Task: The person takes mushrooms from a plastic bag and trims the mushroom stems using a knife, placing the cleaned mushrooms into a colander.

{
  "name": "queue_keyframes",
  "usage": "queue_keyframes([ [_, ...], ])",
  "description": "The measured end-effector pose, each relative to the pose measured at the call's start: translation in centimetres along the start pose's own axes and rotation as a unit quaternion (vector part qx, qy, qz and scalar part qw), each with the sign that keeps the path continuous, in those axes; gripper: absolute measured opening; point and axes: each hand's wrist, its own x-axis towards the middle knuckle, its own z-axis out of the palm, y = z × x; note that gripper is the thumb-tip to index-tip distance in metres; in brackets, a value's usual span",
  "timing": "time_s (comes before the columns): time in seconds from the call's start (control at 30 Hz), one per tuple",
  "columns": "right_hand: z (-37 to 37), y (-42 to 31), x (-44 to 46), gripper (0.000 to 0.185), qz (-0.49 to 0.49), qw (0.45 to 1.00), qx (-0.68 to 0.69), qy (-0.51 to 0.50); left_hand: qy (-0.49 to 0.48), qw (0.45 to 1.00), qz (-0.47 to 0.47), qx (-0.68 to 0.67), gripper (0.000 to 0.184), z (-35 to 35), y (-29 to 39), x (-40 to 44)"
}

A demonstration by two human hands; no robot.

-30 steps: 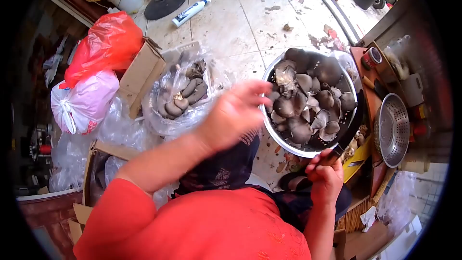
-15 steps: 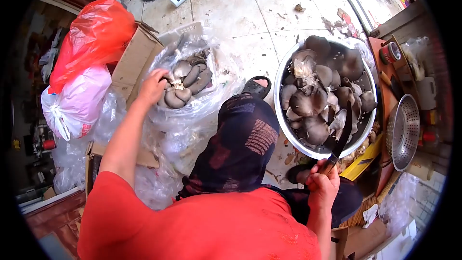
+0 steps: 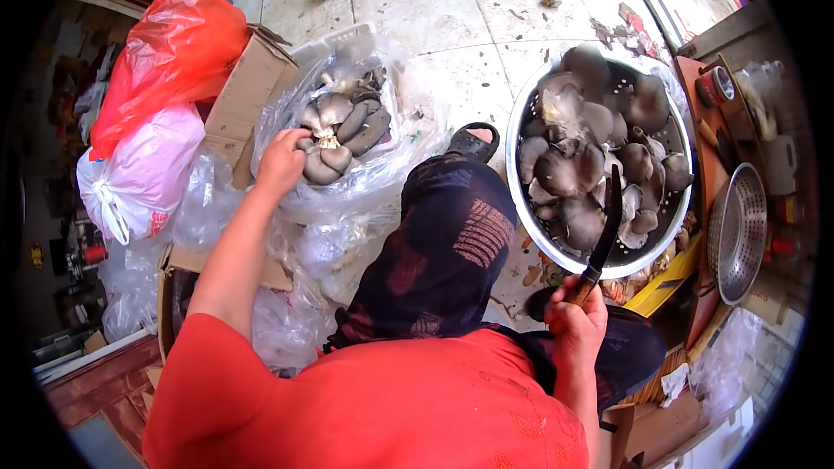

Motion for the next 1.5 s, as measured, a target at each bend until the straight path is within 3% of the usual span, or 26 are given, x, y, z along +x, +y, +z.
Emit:
queue_keyframes([
  [0.1,0.3,-0.1,-0.4,0.031,0.002,1.0,-0.013,0.0,-0.038,0.999,0.018,0.003,0.027,1.5,1.5,2.5],
  [0.17,0.6,-0.2,-0.8,0.032,-0.003,1.0,-0.024,0.006,-0.081,0.997,-0.006,0.013,0.029,2.5,1.7,4.1],
  [0.27,0.3,0.0,-1.6,0.033,-0.008,0.999,-0.05,-0.002,-0.231,0.953,-0.128,0.149,0.036,3.4,2.6,5.6],
  [0.4,-0.3,0.4,-1.9,0.033,0.002,0.999,-0.037,0.002,-0.288,0.928,-0.137,0.191,0.04,3.8,2.4,6.1],
  [0.53,-0.2,0.7,-1.8,0.033,0.005,1.0,-0.023,0.001,-0.309,0.93,-0.117,0.159,0.047,3.7,0.8,6.6],
  [0.6,0.1,0.4,-1.8,0.033,0.001,0.999,-0.032,-0.002,-0.33,0.916,-0.163,0.158,0.055,3.7,0.5,6.9],
  [0.73,0.1,0.3,-2.0,0.033,-0.006,0.999,-0.054,-0.006,-0.329,0.913,-0.165,0.177,0.054,3.3,1.4,6.5],
  [0.83,-0.1,0.6,-2.2,0.033,-0.004,0.998,-0.062,-0.007,-0.265,0.938,-0.167,0.148,0.052,3.3,1.9,5.7],
  [0.87,-0.2,0.6,-2.3,0.033,-0.003,0.998,-0.066,-0.008,-0.308,0.923,-0.171,0.155,0.054,4.1,1.0,6.2],
  [0.97,0.0,0.2,-2.4,0.032,0.0,0.996,-0.084,-0.009,-0.258,0.938,-0.148,0.176,0.061,4.1,1.6,5.4],
  [1.17,0.6,0.1,-2.6,0.029,-0.013,0.998,-0.05,-0.035,-0.332,0.905,-0.189,0.186,0.048,3.5,2.2,6.5],
  [1.27,0.5,0.3,-2.8,0.029,-0.01,0.998,-0.05,-0.031,-0.417,0.854,-0.217,0.222,0.039,2.8,3.4,6.7],
  [1.4,0.3,0.2,-3.0,0.029,-0.002,0.998,-0.052,-0.021,-0.401,0.859,-0.204,0.243,0.038,1.8,3.9,5.9],
  [1.5,0.0,0.2,-2.9,0.029,-0.011,0.999,-0.037,-0.022,-0.34,0.893,-0.208,0.209,0.037,0.6,3.5,5.6],
])
